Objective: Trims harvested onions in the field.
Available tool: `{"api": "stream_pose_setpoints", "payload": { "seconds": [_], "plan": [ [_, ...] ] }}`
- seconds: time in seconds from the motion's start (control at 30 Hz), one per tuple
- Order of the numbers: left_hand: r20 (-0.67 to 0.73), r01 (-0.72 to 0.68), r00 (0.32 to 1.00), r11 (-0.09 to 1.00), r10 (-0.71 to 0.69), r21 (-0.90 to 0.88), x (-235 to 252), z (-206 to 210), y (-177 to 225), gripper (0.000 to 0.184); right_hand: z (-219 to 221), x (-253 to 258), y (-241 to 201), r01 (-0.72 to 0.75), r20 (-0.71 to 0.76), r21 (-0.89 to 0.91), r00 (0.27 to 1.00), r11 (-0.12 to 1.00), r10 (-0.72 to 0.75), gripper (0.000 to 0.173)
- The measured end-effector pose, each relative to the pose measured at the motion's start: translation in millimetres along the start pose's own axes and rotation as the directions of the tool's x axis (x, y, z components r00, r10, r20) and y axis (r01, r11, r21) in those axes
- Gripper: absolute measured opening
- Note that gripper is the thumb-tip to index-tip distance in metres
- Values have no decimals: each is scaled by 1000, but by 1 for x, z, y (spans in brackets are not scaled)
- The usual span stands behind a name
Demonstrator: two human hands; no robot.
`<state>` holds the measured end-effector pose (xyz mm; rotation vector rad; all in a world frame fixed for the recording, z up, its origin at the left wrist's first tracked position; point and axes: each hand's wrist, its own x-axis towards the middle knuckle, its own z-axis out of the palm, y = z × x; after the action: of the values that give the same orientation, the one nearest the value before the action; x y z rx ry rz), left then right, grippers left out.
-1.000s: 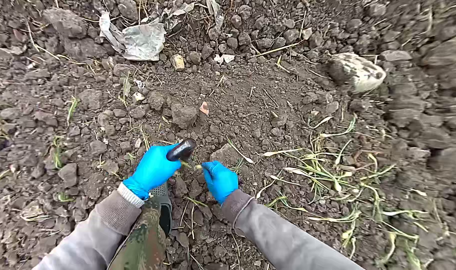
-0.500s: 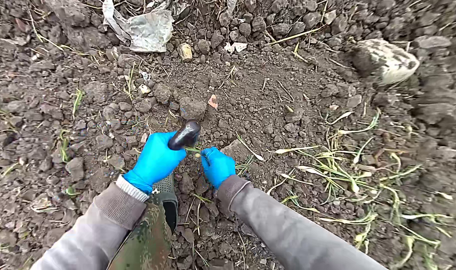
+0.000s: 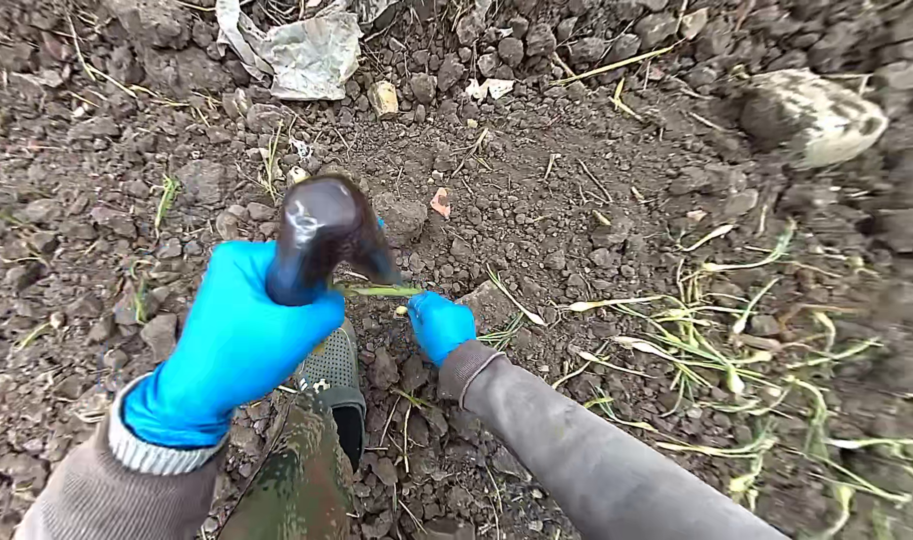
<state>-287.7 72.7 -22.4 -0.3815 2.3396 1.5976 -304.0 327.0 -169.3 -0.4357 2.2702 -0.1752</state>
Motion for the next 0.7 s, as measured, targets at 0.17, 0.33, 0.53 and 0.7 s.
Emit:
{"api": "stream_pose_setpoints", "payload": {
  "seconds": [0.17,0.33,0.53,0.7],
  "plan": [
    [152,268,943,947,-295,178,15,71,-32,9,-12,-3,-6,77,-87,50,994,996,-73,22],
    [-49,376,920,912,-388,-162,-21,43,-47,17,23,18,-50,11,66,78,998,997,-16,25],
    [-180,195,961,976,-210,-98,-39,21,-47,13,41,-2,-12,197,-74,98,979,975,-190,34],
    [-149,236,944,920,-293,-312,-15,23,-67,6,39,-55,64,70,58,-181,996,981,-60,40]
  ]
}}
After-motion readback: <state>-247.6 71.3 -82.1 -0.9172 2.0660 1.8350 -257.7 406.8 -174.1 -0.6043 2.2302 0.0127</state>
